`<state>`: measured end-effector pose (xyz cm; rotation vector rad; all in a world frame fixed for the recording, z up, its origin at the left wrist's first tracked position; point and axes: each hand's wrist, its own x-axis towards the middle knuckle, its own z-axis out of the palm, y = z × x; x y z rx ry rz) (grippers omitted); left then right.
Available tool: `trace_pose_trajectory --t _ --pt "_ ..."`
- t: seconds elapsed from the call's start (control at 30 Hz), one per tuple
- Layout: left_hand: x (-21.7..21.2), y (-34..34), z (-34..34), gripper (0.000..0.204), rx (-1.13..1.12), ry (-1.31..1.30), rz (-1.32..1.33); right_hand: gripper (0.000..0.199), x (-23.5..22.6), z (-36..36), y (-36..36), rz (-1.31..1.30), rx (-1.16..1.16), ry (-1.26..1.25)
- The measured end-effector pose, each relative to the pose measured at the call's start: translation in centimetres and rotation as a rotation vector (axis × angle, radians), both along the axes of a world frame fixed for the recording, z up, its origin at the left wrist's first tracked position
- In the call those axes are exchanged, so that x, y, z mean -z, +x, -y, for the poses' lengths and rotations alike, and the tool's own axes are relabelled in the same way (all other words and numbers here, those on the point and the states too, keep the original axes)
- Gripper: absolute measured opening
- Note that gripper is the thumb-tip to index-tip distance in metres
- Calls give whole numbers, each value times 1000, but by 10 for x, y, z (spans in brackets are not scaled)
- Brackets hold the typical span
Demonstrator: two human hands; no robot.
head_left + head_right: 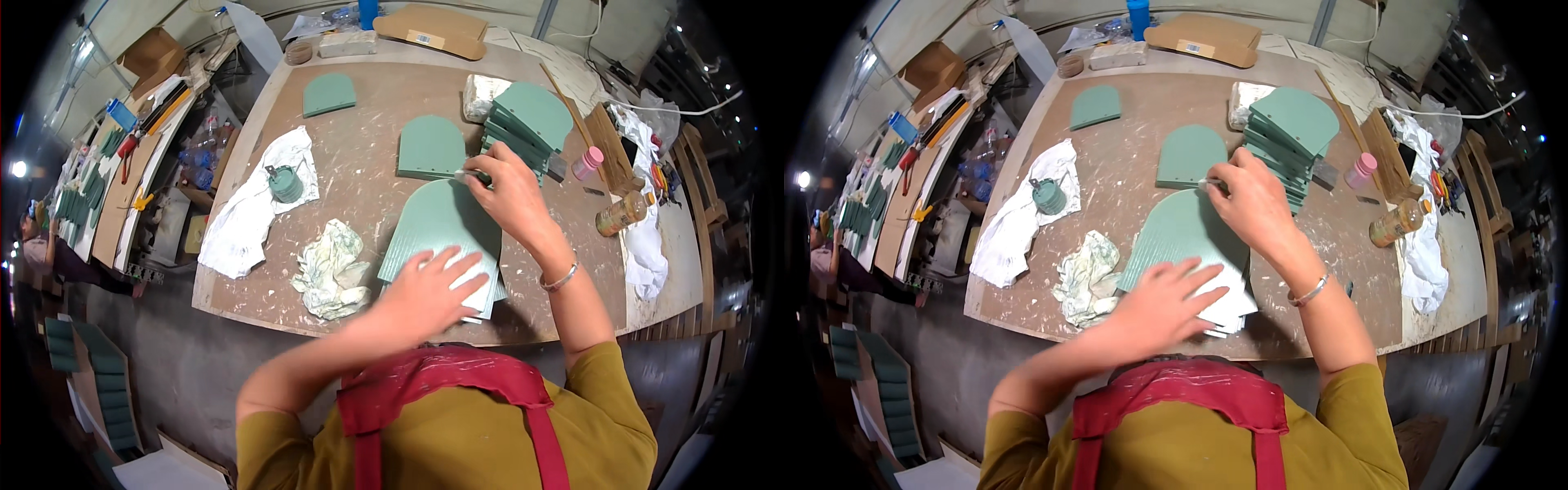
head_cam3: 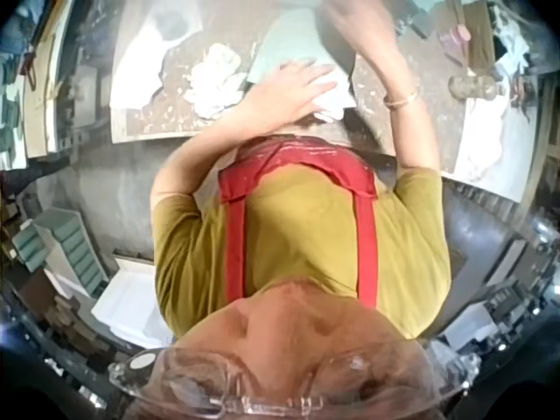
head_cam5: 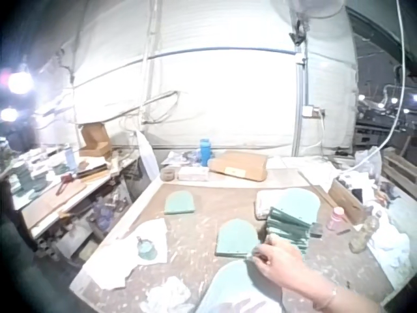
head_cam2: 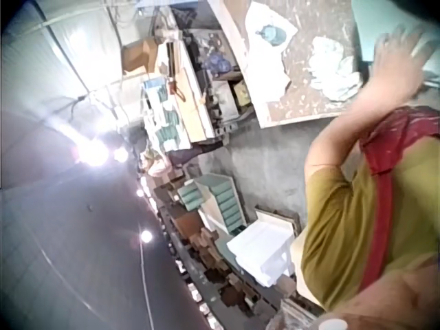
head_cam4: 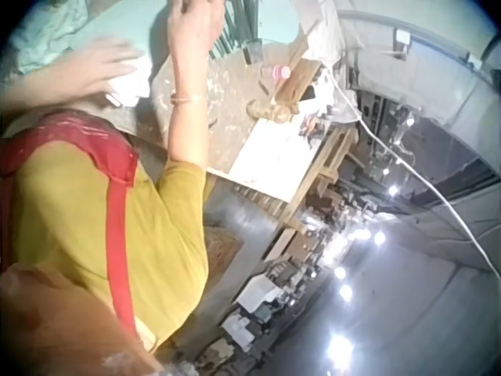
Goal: The person polishes small green wooden panels using a sanding block. The person wipes the edges of the panels with a cloth and stacks them on a workbench.
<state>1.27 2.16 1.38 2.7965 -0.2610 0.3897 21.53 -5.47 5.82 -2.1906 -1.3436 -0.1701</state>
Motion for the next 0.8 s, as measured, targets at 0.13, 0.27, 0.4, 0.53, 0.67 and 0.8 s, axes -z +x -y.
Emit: trace_pose_trajectory --t 0.13,0.27,0.4,0.53,0.67,0.8 --pt "-19 15 -52 52 146 152 -8 18 -9 0 -19 -14 77 12" --pt "-5 19 -53 52 190 145 22 15 -10 -20 -39 57 57 10" --pt "-3 21 -48 44 186 172 -104 15 7 -51 -57 102 15 -79" --pt "4 22 -49 47 189 182 35 15 14 -47 -51 122 206 -110" --pt "15 24 -43 48 150 181 110 11 11 -32 -44 100 415 -97" --pt "7 27 -46 25 260 299 -58 13 10 -62 -64 86 320 -74"
